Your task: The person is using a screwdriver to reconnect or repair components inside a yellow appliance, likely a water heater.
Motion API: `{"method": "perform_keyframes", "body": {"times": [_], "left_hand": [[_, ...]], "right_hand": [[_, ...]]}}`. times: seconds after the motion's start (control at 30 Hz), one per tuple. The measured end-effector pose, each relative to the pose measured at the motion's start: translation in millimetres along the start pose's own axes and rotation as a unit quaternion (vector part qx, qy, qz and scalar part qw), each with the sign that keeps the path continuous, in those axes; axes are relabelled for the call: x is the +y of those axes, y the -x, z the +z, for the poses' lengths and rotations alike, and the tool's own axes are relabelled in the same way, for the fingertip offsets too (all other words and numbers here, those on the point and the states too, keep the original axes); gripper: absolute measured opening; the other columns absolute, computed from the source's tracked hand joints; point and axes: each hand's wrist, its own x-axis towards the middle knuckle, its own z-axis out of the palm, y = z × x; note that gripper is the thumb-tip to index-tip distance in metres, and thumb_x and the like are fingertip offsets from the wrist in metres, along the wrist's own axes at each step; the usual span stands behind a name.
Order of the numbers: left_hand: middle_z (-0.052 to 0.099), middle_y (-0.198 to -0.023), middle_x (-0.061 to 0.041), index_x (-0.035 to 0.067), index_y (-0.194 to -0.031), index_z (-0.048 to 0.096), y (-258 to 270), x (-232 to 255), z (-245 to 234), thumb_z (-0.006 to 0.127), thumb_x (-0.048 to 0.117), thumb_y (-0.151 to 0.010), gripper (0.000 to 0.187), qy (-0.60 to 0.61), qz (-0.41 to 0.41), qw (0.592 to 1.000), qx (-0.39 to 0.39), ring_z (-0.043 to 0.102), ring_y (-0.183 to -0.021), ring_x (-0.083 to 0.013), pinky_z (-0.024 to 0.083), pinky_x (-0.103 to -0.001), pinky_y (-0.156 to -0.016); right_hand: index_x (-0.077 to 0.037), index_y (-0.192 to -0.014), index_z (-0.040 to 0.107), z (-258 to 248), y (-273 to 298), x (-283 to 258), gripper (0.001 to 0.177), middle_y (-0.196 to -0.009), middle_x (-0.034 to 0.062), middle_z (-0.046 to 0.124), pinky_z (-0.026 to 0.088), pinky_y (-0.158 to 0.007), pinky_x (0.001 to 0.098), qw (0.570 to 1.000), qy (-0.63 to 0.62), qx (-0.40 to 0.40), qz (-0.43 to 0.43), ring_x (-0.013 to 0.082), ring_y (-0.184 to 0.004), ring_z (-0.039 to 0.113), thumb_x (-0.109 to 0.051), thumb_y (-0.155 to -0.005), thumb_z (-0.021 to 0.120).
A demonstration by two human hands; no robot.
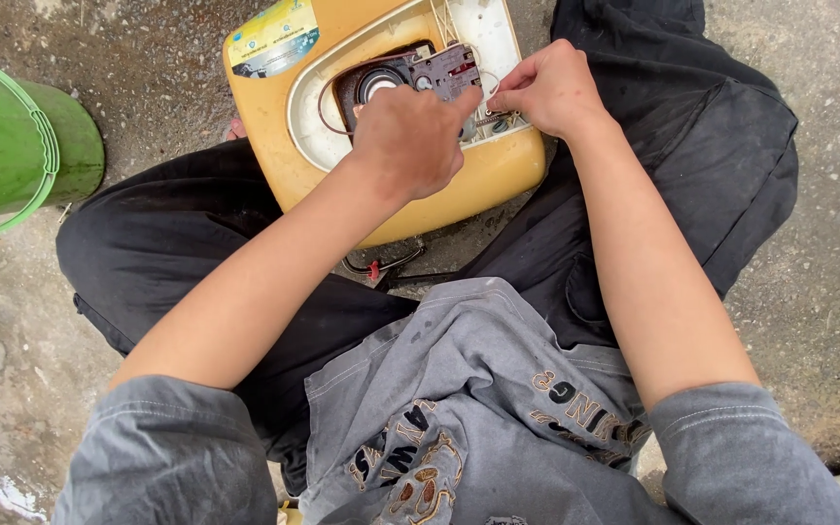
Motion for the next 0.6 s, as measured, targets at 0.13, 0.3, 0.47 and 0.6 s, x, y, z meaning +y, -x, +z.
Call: {"method": "perform_keyframes", "body": {"times": [0.13,0.3,0.47,0.6], "left_hand": [[0.079,-0.087,-0.011,0.038,-0.163,0.032,-26,7,-13,0.065,0.019,-0.087,0.085,0.024,0.030,0.978,-0.206,0.074,-0.061,-0.0280,0.049,-0.036,-0.042],[0.071,-0.126,-0.014,0.032,-0.158,0.045,-25,-8,-28,0.054,0.009,-0.085,0.077,0.108,0.049,0.944,-0.306,0.073,-0.097,-0.0380,0.058,-0.049,-0.073],[0.075,-0.117,-0.014,0.029,-0.154,0.051,-9,-19,-59,0.047,0.005,-0.084,0.074,0.152,0.003,0.932,-0.328,0.074,-0.089,-0.0395,0.057,-0.047,-0.073],[0.074,-0.113,-0.019,0.027,-0.146,0.059,-5,-22,-57,0.051,0.008,-0.084,0.066,0.156,-0.022,0.946,-0.284,0.072,-0.096,-0.0445,0.056,-0.051,-0.075]], "right_hand": [[-0.010,-0.089,0.083,0,-1,0,0.014,-0.076,0.0026,0.074,0.056,-0.065,0.0276,1.000,0.004,0.005,0.000,0.0101,-0.062,0.060,-0.011,-0.076,0.089],[-0.011,-0.089,0.084,0,-1,-1,0.013,-0.073,0.0033,0.073,0.055,-0.064,0.0279,1.000,-0.004,0.000,0.005,0.0112,-0.060,0.060,-0.011,-0.077,0.089],[-0.010,-0.089,0.084,2,-2,2,0.015,-0.073,0.0030,0.073,0.055,-0.064,0.0271,1.000,-0.021,0.004,0.002,0.0108,-0.060,0.060,-0.011,-0.076,0.091],[-0.010,-0.088,0.084,3,-2,0,0.016,-0.073,0.0028,0.074,0.055,-0.063,0.0258,0.999,-0.031,0.006,0.012,0.0098,-0.059,0.061,-0.009,-0.074,0.090]]}}
